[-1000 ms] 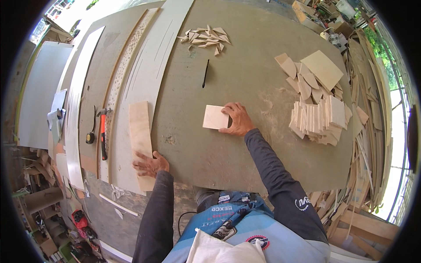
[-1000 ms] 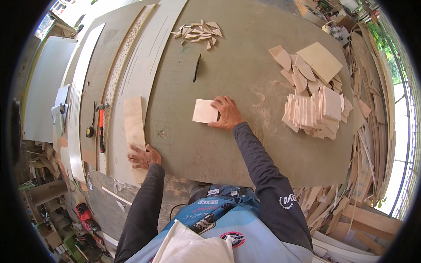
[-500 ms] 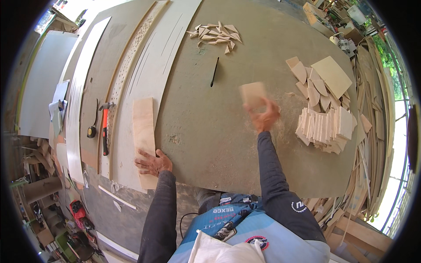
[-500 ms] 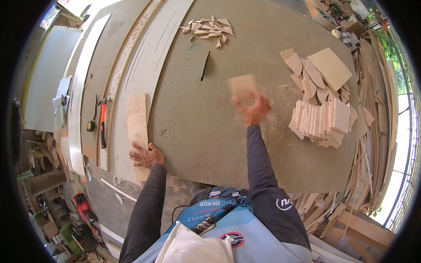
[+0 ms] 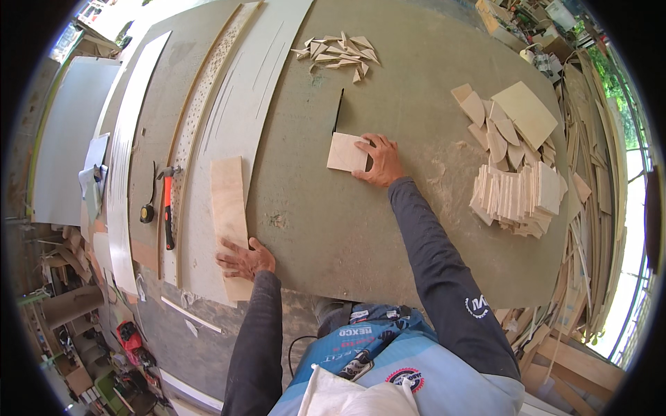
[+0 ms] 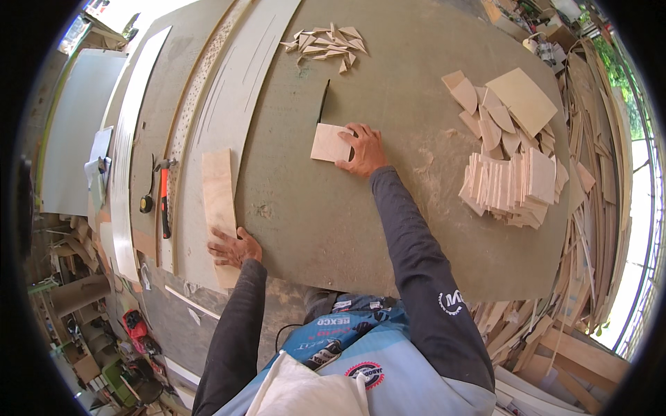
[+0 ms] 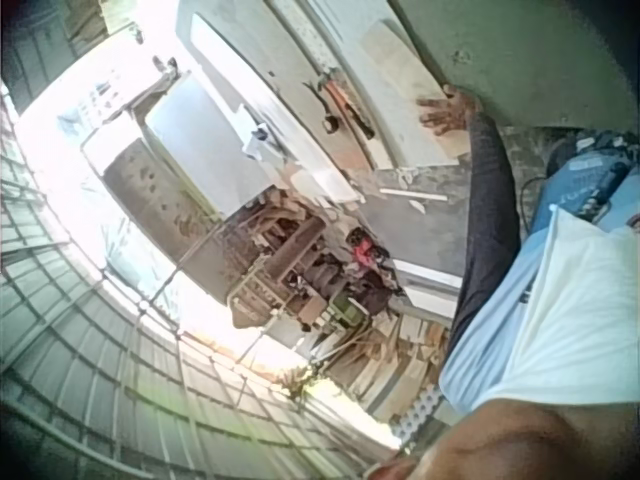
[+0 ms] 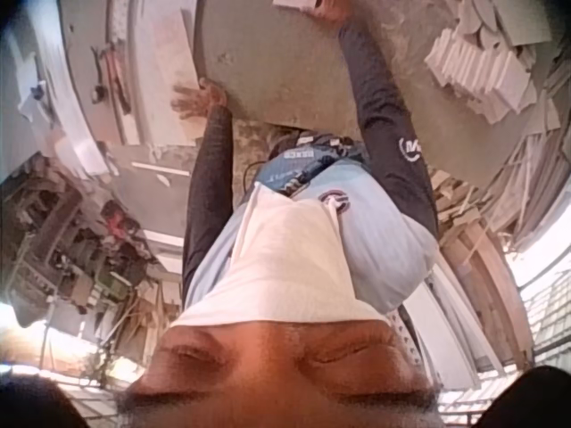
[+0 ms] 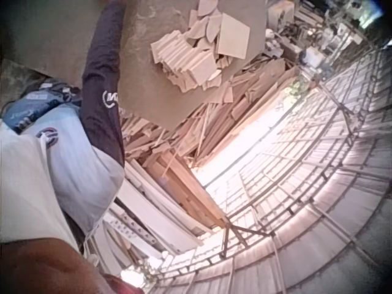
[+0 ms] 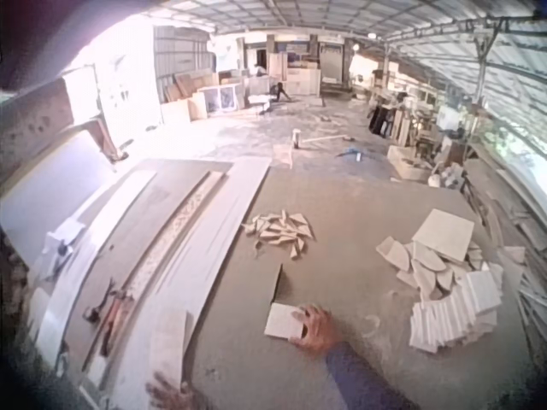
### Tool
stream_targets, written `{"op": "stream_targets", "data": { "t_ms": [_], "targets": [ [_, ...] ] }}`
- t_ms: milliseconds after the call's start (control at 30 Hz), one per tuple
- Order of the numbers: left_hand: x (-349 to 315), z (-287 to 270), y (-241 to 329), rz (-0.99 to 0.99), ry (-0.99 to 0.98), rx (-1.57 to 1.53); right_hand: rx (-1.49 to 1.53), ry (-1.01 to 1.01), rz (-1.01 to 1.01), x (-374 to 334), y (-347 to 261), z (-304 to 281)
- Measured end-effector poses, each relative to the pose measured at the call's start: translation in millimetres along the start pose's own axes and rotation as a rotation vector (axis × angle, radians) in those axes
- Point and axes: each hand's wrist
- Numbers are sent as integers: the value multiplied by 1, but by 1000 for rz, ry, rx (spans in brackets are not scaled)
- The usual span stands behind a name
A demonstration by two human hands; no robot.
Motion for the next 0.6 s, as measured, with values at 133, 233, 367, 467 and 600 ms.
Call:
{"op": "stream_targets", "data": {
  "t_ms": [133, 233, 367, 467, 600],
  "targets": [
    [1, 0, -2, -5, -14, 10, 10, -51, 7, 3, 3, -1],
    [2, 0, 0, -14, -24, 22, 21, -55, 13, 3, 5, 1],
    [2, 2, -2, -3, -9, 24, 21, -73, 35, 5, 3, -3],
    [1, 0, -1, -4, -3, 19, 14, -79, 39, 7, 4, -2],
    [1, -1, -1, -5, -11, 28, 12, -85, 43, 9, 5, -4]
  ]
}}
Point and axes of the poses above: each hand's wrist, its own x-axis towards the middle knuckle, its own z-axis out of the palm, y = z × x, and after that the axes turned 6 degrees about -x, right-handed
